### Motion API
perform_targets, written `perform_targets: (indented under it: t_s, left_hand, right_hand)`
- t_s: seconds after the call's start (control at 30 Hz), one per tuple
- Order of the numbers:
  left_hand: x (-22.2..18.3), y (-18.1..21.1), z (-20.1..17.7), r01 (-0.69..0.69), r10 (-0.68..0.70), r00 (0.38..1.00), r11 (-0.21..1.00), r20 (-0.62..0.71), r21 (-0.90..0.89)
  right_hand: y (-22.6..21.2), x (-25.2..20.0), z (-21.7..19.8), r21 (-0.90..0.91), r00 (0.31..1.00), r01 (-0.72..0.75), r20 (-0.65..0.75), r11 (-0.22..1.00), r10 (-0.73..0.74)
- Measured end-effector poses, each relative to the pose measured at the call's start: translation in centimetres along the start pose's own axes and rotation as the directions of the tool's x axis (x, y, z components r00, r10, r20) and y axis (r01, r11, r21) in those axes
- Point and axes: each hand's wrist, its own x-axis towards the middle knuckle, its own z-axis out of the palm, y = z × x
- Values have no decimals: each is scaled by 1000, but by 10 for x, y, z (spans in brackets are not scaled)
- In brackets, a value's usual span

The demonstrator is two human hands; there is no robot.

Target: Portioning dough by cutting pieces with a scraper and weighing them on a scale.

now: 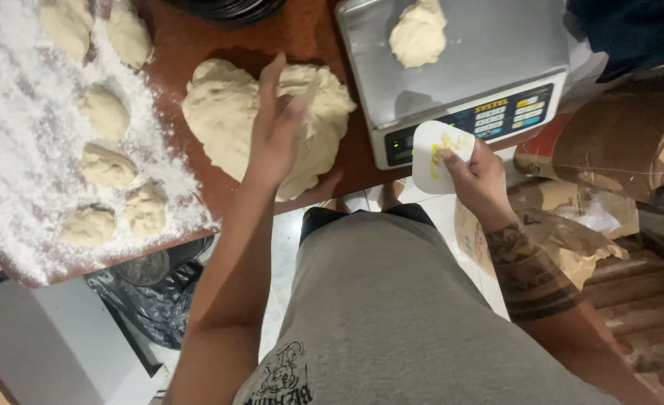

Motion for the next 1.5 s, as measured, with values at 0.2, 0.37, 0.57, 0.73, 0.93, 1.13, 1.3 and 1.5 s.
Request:
perform_targets:
  t_s: [0.2, 0.37, 0.57, 0.73, 0.93, 1.13, 1.3, 1.5]
  left_hand:
    - [54, 1, 101, 25, -132, 966, 904, 223, 427]
    - [66, -54, 146, -107, -321, 858, 651, 401, 751]
    - [68, -51, 164, -255, 43, 945, 714, 323, 652]
    - [70, -46, 167, -207, 20, 953, 773, 302, 600]
    - [75, -97, 163, 66, -75, 997, 655, -22, 752]
    - [74, -99, 147, -42, 117, 993, 551, -28, 833]
    - [42, -78, 132, 65, 80, 982, 710, -172, 701]
    - [-7, -125, 104, 41, 181, 950, 732, -253, 680]
  right_hand:
    - [34, 2, -43, 16, 999, -11, -45, 1000, 12]
    - [64, 5, -66, 107, 988, -73, -125, 992, 86]
    - [84, 15, -84, 68, 975, -194, -93, 979, 200]
    - [104, 30, -90, 102, 990, -120, -68, 988, 127]
    - [144, 56, -91, -68, 938, 323, -107, 944, -328]
    - [158, 70, -103, -108, 898, 408, -131, 907, -419]
    - [139, 74, -120, 44, 970, 219, -122, 975, -213]
    - [134, 87, -123, 109, 911, 374, -231, 921, -342]
